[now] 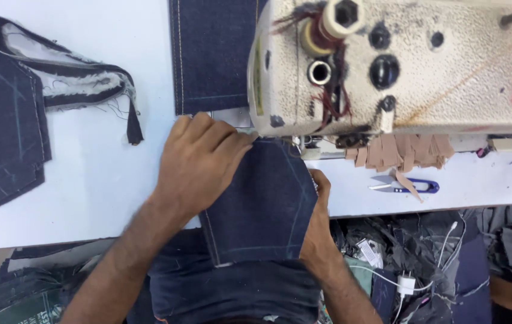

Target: The person sews dark denim fabric pieces on an industrial sewing machine, guiding the fabric edge under the needle and stitching seams. They trim excess material, reposition and turn the pieces, and align edges to continue stitching along marked lines.

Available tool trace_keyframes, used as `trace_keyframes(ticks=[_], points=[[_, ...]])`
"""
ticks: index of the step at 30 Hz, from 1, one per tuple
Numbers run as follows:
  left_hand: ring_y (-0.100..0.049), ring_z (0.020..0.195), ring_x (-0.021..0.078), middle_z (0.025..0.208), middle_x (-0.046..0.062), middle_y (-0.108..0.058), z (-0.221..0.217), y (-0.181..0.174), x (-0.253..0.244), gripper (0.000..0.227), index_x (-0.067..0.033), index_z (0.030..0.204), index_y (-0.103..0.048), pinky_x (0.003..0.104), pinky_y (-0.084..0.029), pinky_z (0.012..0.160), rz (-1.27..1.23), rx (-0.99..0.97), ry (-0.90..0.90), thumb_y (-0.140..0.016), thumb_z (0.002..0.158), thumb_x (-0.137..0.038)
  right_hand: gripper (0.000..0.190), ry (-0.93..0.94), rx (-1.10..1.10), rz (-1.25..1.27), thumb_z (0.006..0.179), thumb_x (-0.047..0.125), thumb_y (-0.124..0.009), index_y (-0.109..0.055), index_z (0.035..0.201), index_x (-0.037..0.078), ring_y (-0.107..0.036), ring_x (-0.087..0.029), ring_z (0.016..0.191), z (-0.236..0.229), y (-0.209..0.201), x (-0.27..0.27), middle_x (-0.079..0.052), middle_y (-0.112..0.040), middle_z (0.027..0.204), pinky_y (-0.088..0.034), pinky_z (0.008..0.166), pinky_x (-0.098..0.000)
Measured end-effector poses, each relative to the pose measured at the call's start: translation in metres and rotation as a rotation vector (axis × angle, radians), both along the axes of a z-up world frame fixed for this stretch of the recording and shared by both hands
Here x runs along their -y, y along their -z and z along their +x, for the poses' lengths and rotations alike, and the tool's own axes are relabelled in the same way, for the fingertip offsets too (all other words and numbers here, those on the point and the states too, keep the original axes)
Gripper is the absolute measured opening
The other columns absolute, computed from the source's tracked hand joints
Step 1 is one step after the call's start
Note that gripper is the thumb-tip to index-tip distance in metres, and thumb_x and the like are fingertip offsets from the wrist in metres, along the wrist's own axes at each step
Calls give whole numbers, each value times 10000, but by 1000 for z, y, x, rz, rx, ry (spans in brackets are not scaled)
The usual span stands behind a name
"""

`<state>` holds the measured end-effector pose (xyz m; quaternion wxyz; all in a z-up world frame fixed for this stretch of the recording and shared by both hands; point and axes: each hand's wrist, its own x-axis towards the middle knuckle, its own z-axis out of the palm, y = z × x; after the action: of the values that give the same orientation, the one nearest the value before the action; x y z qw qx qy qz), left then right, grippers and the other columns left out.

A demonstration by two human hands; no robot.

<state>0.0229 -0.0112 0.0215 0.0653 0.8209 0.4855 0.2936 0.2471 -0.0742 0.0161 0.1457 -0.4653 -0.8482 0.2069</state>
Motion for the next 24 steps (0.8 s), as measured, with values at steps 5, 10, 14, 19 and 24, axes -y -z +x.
trace_keyframes(ticks=[5, 10, 14, 19, 24], points=[[-569, 899, 169, 972, 12, -703, 1, 14, 13, 106, -91, 1029, -790, 361, -421, 743, 116, -84, -17, -760, 968, -171, 467, 24, 21, 69, 910, 326, -679, -672, 1301, 72, -553, -284, 1343, 0, 10, 3, -113, -683, 1335, -285, 1140, -573], [-577, 915, 169, 988, 14, -700, 2, 10, 17, 119, -89, 1037, -789, 339, -422, 750, 182, -129, -32, -735, 950, -150, 489, 53, 14, 90, 908, 310, -691, -660, 1318, 45, -545, -356, 1349, -2, 11, 2, -151, -667, 1346, -288, 1120, -578], [-556, 885, 162, 964, 7, -690, 2, 10, 14, 138, -81, 1037, -794, 346, -419, 742, 133, -113, -30, -732, 941, -158, 458, 40, 73, 119, 888, 287, -696, -678, 1287, 62, -567, -323, 1330, 1, 17, 6, -128, -680, 1324, -295, 1132, -578], [-563, 900, 166, 972, 16, -695, 3, 8, 12, 153, -83, 1048, -792, 353, -424, 757, 77, -63, -40, -727, 925, -148, 458, -7, 156, 152, 862, 292, -700, -685, 1255, 58, -573, -329, 1301, 0, 16, 4, -130, -683, 1291, -295, 1107, -598], [-562, 910, 166, 966, -1, -690, 8, 7, 13, 150, -87, 1065, -791, 367, -422, 797, 25, -47, -114, -732, 936, -137, 443, 41, 64, 108, 906, 327, -692, -685, 1272, 77, -559, -341, 1324, -1, 15, 5, -134, -673, 1313, -284, 1135, -596]])
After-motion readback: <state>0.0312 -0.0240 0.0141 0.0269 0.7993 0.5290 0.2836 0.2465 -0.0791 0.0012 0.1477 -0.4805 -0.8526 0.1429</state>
